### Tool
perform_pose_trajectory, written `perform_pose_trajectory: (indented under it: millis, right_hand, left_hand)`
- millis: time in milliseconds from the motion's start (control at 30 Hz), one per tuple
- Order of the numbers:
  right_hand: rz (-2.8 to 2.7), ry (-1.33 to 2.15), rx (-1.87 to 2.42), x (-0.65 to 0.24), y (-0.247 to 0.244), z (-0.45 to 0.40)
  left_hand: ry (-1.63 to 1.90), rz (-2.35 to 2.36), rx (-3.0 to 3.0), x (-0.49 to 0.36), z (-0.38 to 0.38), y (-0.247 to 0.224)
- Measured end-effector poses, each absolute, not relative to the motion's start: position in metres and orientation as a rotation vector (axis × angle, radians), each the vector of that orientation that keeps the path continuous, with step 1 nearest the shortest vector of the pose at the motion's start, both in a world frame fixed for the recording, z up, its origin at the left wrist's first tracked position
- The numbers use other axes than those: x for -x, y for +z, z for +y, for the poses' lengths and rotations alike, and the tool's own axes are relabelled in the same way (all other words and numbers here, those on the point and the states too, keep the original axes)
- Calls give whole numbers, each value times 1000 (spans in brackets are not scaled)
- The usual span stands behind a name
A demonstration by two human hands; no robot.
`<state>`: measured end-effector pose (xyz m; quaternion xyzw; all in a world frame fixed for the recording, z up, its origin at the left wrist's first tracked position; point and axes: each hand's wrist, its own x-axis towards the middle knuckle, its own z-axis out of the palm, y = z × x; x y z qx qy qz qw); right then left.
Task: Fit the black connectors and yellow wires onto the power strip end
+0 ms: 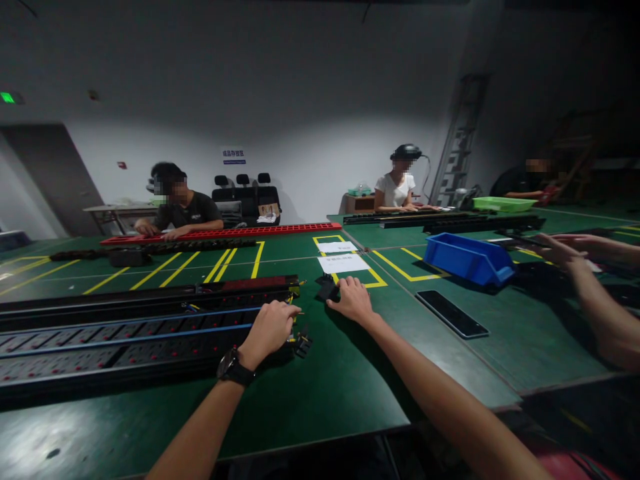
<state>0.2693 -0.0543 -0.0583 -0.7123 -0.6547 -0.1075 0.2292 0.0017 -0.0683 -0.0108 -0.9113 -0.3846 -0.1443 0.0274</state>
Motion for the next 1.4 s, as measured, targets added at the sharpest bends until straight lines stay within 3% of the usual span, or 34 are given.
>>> perform_pose_trajectory:
  millis: [233, 500, 1300, 1400]
  right_hand:
    - [-1778, 165, 1552, -258, -63, -53]
    - [-1724, 410, 1265, -215, -54, -70]
    - [-1689, 488, 1311, -199, -55, -74]
    - [-1655, 625, 1294, -198, -60, -69]
  left_hand:
    - [-416, -1211, 2808, -3, -69, -10]
    - [-418, -1215, 2780, -4, -71, -10]
    - [-412, -1226, 2773, -4, -71, -9]
    - [-404, -1220, 2762, -5, -71, -10]
